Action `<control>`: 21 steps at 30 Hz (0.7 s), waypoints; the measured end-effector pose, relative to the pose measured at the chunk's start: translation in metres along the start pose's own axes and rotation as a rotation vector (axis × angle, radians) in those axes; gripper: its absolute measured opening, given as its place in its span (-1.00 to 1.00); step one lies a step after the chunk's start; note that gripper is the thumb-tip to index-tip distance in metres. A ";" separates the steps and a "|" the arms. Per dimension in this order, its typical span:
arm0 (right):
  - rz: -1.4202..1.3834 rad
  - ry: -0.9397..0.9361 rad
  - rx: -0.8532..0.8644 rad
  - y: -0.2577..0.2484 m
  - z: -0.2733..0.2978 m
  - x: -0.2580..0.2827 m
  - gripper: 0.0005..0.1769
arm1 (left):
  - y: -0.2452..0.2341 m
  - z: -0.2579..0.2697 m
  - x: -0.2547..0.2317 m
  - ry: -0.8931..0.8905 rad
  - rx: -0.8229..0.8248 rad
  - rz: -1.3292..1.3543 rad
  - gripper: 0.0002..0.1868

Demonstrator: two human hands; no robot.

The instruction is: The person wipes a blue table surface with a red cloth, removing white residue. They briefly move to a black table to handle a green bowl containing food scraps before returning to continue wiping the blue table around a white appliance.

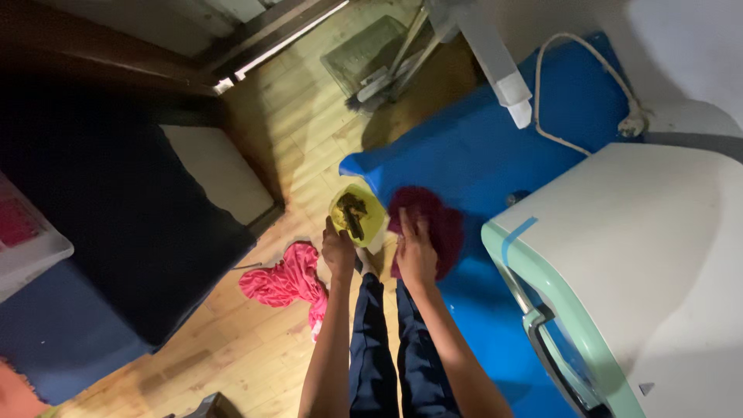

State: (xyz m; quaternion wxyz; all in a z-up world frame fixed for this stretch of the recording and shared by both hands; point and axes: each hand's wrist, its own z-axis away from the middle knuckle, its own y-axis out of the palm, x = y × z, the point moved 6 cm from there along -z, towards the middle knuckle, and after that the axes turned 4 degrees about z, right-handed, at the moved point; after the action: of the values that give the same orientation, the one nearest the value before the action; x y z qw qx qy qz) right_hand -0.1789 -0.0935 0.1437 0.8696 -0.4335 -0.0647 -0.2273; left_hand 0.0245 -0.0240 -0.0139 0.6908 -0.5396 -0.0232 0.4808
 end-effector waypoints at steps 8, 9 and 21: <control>-0.063 -0.249 -0.673 -0.084 -0.129 -0.011 -0.28 | 0.002 -0.012 -0.002 0.038 -0.014 0.017 -0.39; 0.011 -0.230 -0.664 -0.076 -0.141 -0.009 -0.28 | 0.002 -0.012 0.000 0.023 -0.007 0.009 -0.39; 0.455 -0.491 -0.211 -0.057 -0.177 0.069 -0.76 | -0.001 -0.019 -0.001 0.031 -0.006 0.028 -0.40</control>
State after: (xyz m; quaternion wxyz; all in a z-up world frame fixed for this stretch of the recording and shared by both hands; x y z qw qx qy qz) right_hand -0.1580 -0.2852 0.0980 0.8069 -0.5661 -0.1496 0.0779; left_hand 0.0349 -0.0389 -0.0209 0.6825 -0.5492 -0.0065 0.4821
